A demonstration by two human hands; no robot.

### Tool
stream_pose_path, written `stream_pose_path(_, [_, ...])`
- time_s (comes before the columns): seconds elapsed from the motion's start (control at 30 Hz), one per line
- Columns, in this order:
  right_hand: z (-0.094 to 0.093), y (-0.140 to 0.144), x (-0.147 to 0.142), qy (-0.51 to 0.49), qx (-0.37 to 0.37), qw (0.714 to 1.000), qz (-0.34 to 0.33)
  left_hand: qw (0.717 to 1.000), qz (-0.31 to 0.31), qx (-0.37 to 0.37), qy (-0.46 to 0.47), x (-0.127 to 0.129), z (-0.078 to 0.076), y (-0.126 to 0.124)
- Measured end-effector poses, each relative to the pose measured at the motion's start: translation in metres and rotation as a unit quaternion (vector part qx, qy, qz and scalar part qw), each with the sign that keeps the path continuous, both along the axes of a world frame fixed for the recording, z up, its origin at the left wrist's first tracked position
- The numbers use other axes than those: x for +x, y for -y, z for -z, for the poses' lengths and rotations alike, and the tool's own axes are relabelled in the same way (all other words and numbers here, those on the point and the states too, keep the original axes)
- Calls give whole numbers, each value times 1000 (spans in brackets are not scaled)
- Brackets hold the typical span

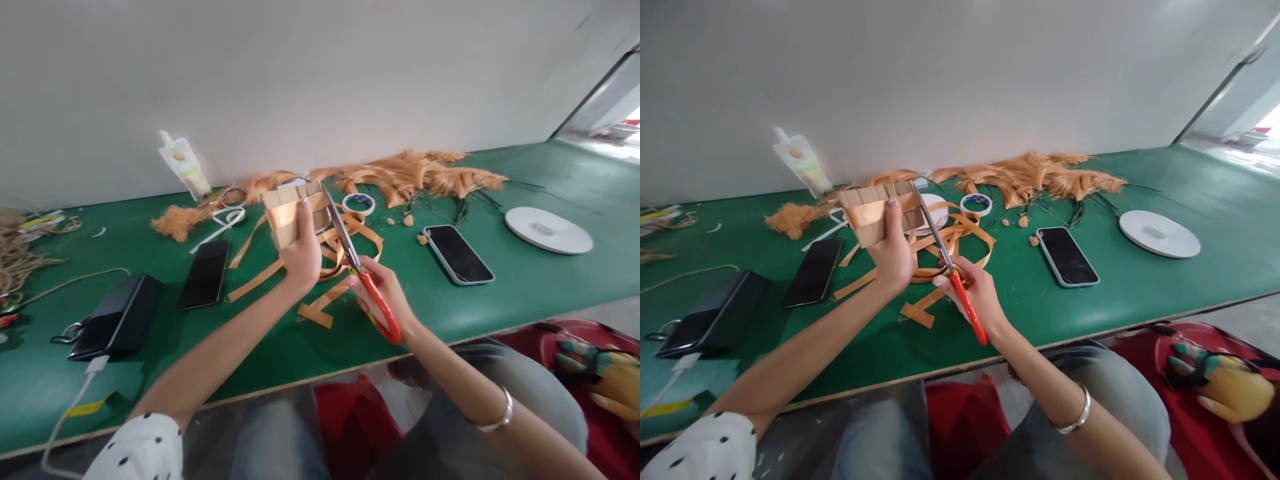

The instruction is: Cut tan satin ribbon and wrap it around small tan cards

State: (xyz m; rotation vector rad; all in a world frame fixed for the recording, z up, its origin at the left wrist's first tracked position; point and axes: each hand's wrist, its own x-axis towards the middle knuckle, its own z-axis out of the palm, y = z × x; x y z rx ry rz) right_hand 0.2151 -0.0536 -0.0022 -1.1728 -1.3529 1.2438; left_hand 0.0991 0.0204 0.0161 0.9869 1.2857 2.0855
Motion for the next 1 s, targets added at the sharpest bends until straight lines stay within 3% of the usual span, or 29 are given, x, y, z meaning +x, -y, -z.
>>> stream_pose_path(0.17, [-3,-8,7,21,21,999,33,999,37,0,30,0,-1,2])
stream_pose_path(0.27, [-12,-21,29,142,60,985,83,995,88,8,47,-5,-1,2])
stream_pose_path(0.33, [-20,-29,48,278,75,953,90,990,132,-3,43,-13,-1,4])
stream_pose_path(0.43, [-30,-33,71,489,36,870,62,979,199,-40,20,-29,-2,12])
stream_pose_path(0.53, [-32,-30,77,564,28,825,-27,950,305,-65,-11,-46,0,22])
stream_pose_path(0.63, [-28,-26,71,568,73,812,-116,923,376,-80,-24,-58,5,30])
stream_pose_path(0.77, [-23,-24,64,543,107,811,-191,900,417,-122,-24,-63,14,35])
stream_pose_path(0.9, [-22,-24,64,553,81,803,-207,899,408,-152,-48,-64,25,36])
stream_pose_path(1.0, [-26,-24,63,535,110,826,-140,879,432,-172,-104,-67,31,37])
